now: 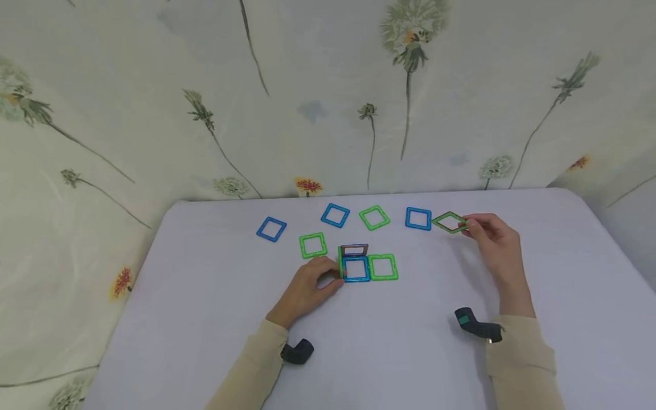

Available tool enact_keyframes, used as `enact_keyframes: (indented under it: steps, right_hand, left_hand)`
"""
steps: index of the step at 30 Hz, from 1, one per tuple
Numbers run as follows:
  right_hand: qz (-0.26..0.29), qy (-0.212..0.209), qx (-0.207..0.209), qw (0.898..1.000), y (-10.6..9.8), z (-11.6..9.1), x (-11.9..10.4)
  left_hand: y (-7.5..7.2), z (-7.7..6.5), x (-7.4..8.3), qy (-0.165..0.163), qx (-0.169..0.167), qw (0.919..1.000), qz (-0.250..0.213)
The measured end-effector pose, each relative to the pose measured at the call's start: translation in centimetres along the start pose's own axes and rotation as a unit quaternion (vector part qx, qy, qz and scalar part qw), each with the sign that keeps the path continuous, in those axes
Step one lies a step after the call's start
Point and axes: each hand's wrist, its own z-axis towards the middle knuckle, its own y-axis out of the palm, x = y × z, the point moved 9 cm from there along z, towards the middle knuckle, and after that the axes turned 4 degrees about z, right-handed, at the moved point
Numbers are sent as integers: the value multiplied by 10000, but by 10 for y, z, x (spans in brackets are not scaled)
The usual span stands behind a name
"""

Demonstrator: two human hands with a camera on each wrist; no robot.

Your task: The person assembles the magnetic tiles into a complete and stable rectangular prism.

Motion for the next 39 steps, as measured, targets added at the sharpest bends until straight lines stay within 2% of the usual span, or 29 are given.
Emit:
enact_keyframes:
  steps: [2,9,16,21,25,33,39]
  right_hand:
    - [-145,36,-3,9999,1,0,-1]
    - [-143,163,-161,9996,9,-4,-4]
    - [-652,-38,-460,9968,29,-9,-17]
    - [-573,-173,-534,9968,39,-14,-34]
    - [-493,-209,-564,9970,41,-15,-36]
    - [-798,-176,-692,9942,50,-16,-38]
    - [-788,-223,-746,9938,55,-15,-40]
  left_hand:
    - [0,0,0,-14,-18,10000,-21]
    - [2,0,-2,-44,-87,10000,-13]
    - [3,-1,-3,-49,-58,10000,-36]
    - [4,-1,-3,-74,-76,9999,-50]
    - [3,-1,-1,-55,-58,10000,23]
    - [1,-1,0,-57,-44,10000,37]
    - [1,0,0,-10,-4,10000,68]
